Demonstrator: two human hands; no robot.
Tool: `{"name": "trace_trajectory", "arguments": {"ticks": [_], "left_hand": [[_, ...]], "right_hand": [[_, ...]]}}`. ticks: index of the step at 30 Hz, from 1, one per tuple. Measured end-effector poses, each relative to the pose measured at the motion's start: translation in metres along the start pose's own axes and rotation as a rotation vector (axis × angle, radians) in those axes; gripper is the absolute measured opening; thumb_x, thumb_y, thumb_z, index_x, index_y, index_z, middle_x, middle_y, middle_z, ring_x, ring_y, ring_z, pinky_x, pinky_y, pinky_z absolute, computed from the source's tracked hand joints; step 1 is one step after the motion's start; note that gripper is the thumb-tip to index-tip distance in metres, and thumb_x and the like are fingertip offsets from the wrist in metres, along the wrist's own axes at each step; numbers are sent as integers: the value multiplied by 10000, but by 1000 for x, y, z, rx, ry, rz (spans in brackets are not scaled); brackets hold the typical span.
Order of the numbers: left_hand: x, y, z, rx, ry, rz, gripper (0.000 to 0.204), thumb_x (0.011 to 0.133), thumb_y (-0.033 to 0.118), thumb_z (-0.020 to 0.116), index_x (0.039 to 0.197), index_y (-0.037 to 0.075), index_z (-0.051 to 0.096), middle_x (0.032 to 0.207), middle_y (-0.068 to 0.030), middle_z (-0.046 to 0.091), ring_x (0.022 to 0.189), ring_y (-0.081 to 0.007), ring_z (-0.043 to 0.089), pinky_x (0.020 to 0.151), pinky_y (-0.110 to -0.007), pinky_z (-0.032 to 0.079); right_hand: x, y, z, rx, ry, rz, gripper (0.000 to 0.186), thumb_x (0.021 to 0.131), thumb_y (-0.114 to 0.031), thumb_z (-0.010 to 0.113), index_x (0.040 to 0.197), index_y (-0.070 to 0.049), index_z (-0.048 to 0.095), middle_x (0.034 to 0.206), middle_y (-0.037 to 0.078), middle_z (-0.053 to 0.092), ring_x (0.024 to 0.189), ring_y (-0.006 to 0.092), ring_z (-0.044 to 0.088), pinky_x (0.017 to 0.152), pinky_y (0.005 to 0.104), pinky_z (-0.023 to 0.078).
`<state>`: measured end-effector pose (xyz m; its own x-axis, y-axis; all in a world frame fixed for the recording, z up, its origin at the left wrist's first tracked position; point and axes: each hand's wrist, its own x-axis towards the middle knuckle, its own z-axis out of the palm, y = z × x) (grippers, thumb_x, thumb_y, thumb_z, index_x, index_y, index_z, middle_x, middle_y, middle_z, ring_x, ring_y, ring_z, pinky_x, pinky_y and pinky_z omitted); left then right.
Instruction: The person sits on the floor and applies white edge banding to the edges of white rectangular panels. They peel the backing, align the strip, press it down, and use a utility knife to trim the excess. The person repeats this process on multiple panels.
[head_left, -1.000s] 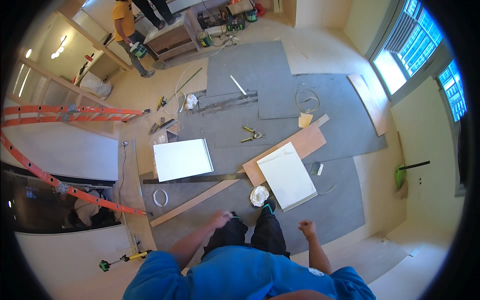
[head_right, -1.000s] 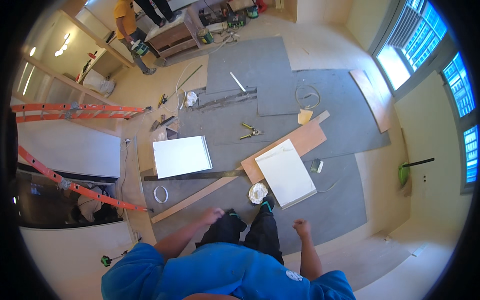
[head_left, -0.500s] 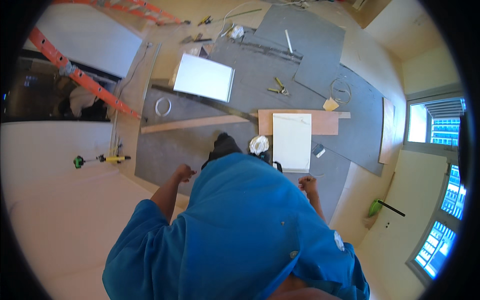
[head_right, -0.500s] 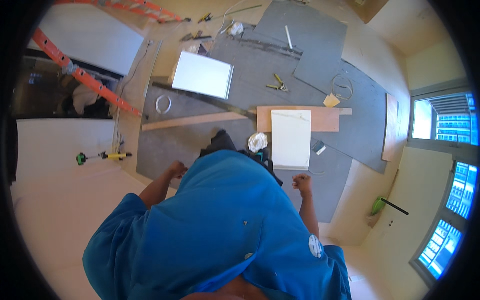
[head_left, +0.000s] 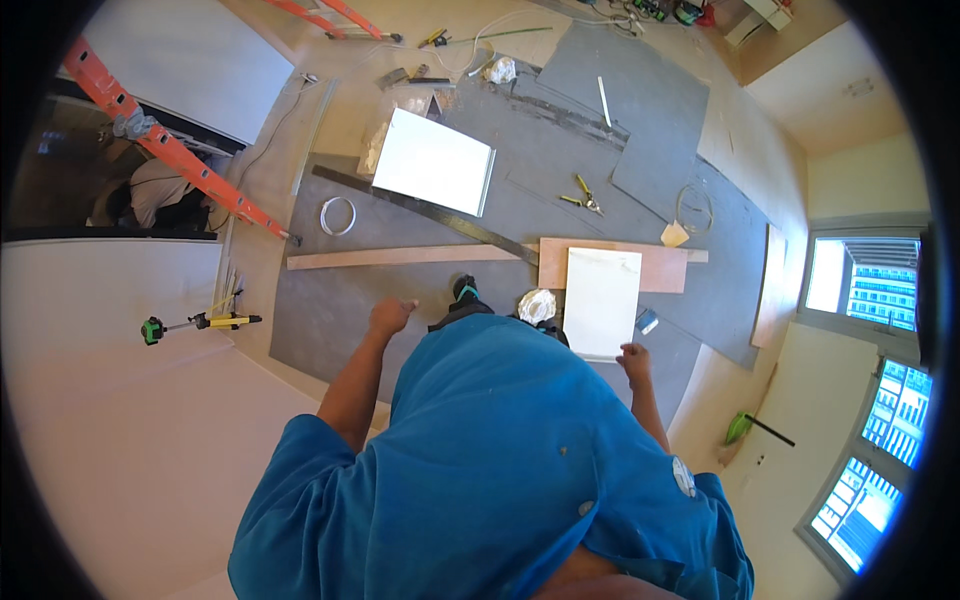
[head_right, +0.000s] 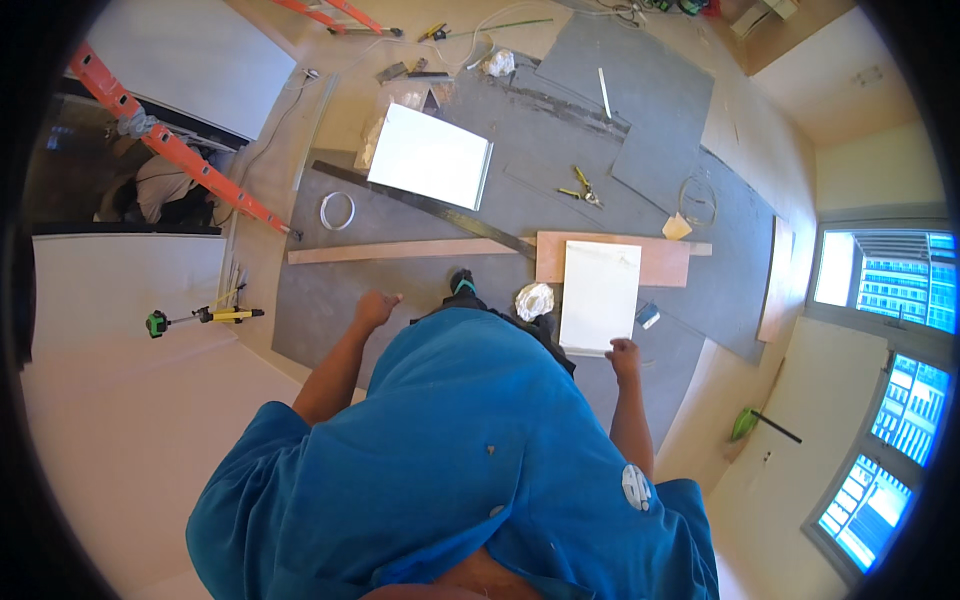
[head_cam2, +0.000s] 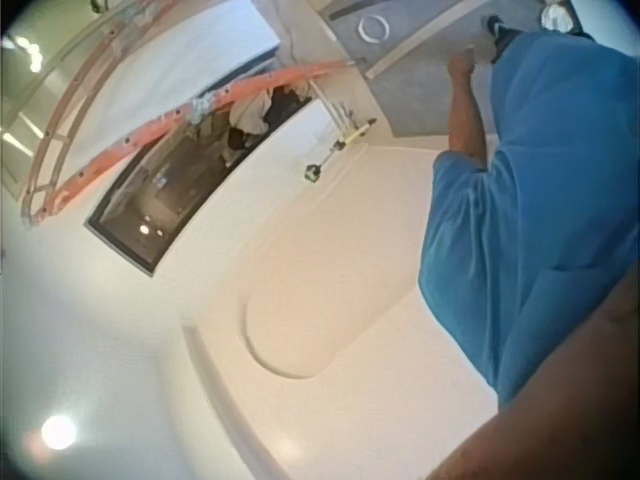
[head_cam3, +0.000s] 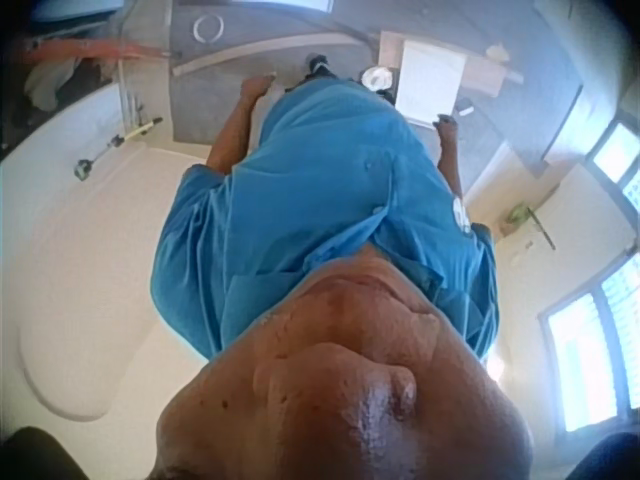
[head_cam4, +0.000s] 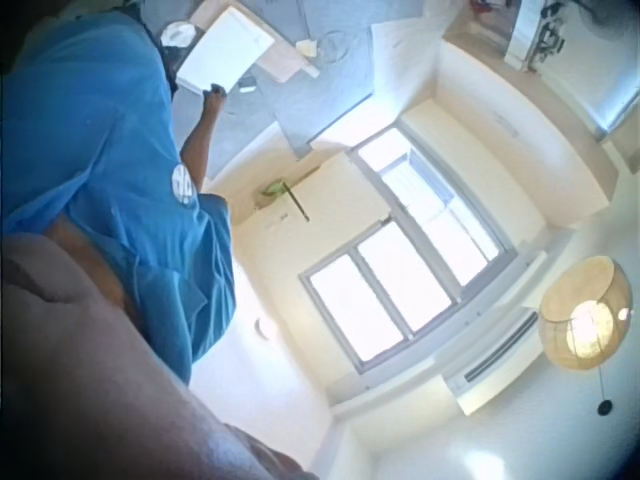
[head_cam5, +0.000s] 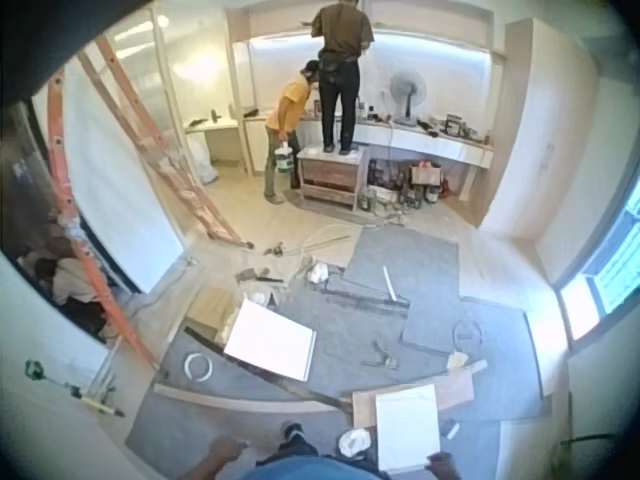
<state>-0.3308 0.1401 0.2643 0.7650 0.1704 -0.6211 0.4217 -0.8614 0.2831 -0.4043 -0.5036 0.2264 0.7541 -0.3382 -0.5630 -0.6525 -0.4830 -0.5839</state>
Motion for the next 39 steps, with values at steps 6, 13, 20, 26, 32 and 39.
{"name": "trace_trajectory", "arguments": {"ticks": [6,13,20,26,32,39], "left_hand": [[29,-83,-34,-261,-103,-164,443,974,369,663,802,-39,684,708,-199,666,541,-307,632,576,-446,532],[49,-117,-14,-835,-287,-315,136,951,178,664,970,45,642,720,-80,617,541,-182,568,453,-344,460],[74,-64,-5,-768,-247,-186,63,923,101,630,960,59,600,667,-54,578,495,-159,516,415,-353,397],[123,-83,-12,-492,-246,21,104,831,55,620,934,54,639,679,-136,624,567,-277,599,470,-416,464],[205,-87,-21,72,-189,415,526,859,79,662,1371,2,567,1127,-247,686,997,-379,674,912,-509,507],[259,90,-131,-87,-301,295,157,886,31,618,1034,13,671,767,-139,675,605,-268,643,538,-432,510]], "right_hand": [[-46,-111,57,252,-183,52,202,757,9,807,944,37,735,805,87,713,674,140,656,615,287,529],[-95,-130,66,-134,-240,77,142,878,-137,728,885,5,734,715,89,695,520,158,629,468,318,518],[-72,-135,55,101,-101,317,211,983,-200,651,1058,-9,696,794,100,716,557,132,589,468,290,486],[-37,-116,109,165,-104,145,202,955,-156,606,1015,-7,729,777,97,701,556,155,592,490,327,499],[49,-78,157,-736,-429,-146,290,850,-343,755,1064,-152,797,1185,59,747,1092,250,701,912,439,566],[194,-104,128,-596,-536,-46,422,734,-297,826,1136,-184,766,1018,44,767,999,266,709,874,427,580]]}}
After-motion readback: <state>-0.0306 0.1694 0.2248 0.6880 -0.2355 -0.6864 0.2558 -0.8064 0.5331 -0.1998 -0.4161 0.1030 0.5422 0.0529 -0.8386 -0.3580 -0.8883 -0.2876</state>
